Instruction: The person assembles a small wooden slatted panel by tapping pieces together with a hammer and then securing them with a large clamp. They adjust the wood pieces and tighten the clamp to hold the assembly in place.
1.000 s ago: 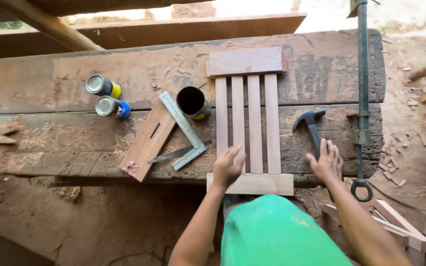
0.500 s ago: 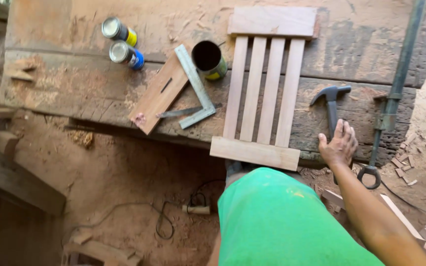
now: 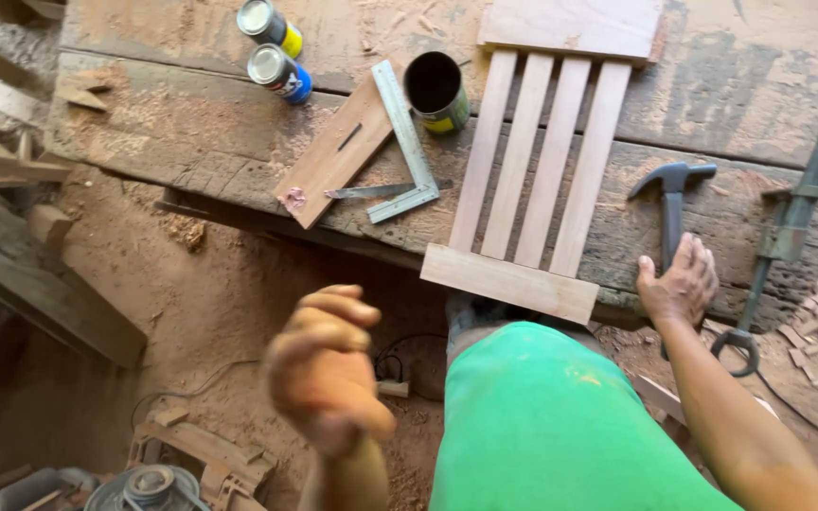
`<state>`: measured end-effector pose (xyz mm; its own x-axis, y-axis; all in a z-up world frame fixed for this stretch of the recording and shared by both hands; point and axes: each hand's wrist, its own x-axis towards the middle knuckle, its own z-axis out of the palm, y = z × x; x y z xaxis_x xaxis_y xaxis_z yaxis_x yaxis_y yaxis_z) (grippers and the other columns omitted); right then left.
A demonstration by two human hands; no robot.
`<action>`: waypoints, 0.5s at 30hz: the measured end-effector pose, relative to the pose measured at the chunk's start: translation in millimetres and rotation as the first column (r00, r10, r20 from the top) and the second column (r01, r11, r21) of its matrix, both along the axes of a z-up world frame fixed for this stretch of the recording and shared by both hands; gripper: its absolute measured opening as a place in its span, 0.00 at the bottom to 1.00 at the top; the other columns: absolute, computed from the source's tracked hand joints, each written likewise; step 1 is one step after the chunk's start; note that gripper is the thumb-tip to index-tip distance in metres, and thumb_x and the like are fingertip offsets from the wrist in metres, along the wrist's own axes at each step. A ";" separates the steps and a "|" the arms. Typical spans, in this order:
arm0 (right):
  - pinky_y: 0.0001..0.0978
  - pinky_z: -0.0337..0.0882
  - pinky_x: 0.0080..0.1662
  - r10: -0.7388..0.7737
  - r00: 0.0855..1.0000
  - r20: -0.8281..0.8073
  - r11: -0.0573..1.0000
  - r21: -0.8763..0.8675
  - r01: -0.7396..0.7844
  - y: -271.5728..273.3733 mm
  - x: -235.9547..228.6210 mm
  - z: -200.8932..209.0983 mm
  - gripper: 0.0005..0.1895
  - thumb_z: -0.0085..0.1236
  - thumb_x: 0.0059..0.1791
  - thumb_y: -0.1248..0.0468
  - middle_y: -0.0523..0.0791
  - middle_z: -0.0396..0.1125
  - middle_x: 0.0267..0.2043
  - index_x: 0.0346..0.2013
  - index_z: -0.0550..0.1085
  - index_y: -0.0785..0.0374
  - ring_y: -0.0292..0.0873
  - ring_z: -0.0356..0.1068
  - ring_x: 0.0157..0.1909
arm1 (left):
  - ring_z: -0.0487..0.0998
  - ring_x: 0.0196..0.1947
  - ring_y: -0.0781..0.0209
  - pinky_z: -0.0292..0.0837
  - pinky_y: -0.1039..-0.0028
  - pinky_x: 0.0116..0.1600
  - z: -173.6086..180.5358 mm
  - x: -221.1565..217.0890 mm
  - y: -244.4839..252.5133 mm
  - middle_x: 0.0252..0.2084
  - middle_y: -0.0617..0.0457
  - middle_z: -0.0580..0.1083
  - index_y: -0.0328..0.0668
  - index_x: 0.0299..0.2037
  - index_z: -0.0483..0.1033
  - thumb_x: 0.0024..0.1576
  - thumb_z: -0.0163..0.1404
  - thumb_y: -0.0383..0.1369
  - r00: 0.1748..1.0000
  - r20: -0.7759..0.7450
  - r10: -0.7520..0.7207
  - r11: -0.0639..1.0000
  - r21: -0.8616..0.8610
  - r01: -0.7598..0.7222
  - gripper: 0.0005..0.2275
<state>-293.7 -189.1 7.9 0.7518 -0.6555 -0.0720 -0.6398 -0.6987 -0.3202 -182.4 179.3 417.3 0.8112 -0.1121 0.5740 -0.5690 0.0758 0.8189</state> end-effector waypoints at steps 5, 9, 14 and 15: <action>0.59 0.55 0.63 0.060 0.990 0.128 0.986 -0.163 -0.039 1.3 -7.8 -9.1 0.39 0.58 0.51 0.52 0.63 0.59 0.68 0.70 0.62 0.72 0.66 0.57 0.66 | 0.79 0.43 0.61 0.76 0.60 0.61 63.4 -23.2 -71.0 0.33 0.59 0.74 0.54 0.42 0.70 0.75 0.37 0.53 0.969 0.076 -0.235 0.972 0.020 0.234 0.18; 0.57 0.48 0.66 0.033 0.996 0.082 0.999 -0.036 -0.030 12.4 -0.2 7.0 0.40 0.54 0.53 0.51 0.63 0.55 0.70 0.73 0.59 0.73 0.63 0.51 0.70 | 0.84 0.52 0.59 0.81 0.61 0.72 67.4 -51.0 -90.6 0.43 0.57 0.80 0.50 0.44 0.79 0.72 0.42 0.43 0.884 -0.125 -0.451 0.892 -0.105 0.440 0.13; 0.57 0.50 0.65 0.062 0.996 0.071 0.998 -0.032 -0.060 31.5 -6.4 6.0 0.40 0.55 0.53 0.51 0.64 0.56 0.69 0.72 0.59 0.73 0.64 0.53 0.68 | 0.77 0.48 0.46 0.72 0.54 0.71 47.5 -42.2 -118.0 0.44 0.51 0.73 0.42 0.41 0.75 0.69 0.34 0.41 0.784 0.094 -0.613 0.787 -0.015 0.617 0.16; 0.57 0.50 0.65 0.066 0.996 0.063 0.997 -0.032 -0.064 35.2 -11.5 6.1 0.40 0.55 0.53 0.51 0.64 0.56 0.68 0.72 0.60 0.74 0.64 0.53 0.68 | 0.77 0.48 0.46 0.72 0.54 0.71 44.6 -39.5 -120.2 0.44 0.51 0.73 0.42 0.41 0.75 0.69 0.34 0.41 0.789 0.086 -0.609 0.791 -0.019 0.612 0.16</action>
<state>-305.2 -153.9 14.0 0.7953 -0.6062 -0.0040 -0.5717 -0.7479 -0.3374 -221.9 59.1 461.9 0.5388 -0.5438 0.6434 -0.4485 0.4613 0.7656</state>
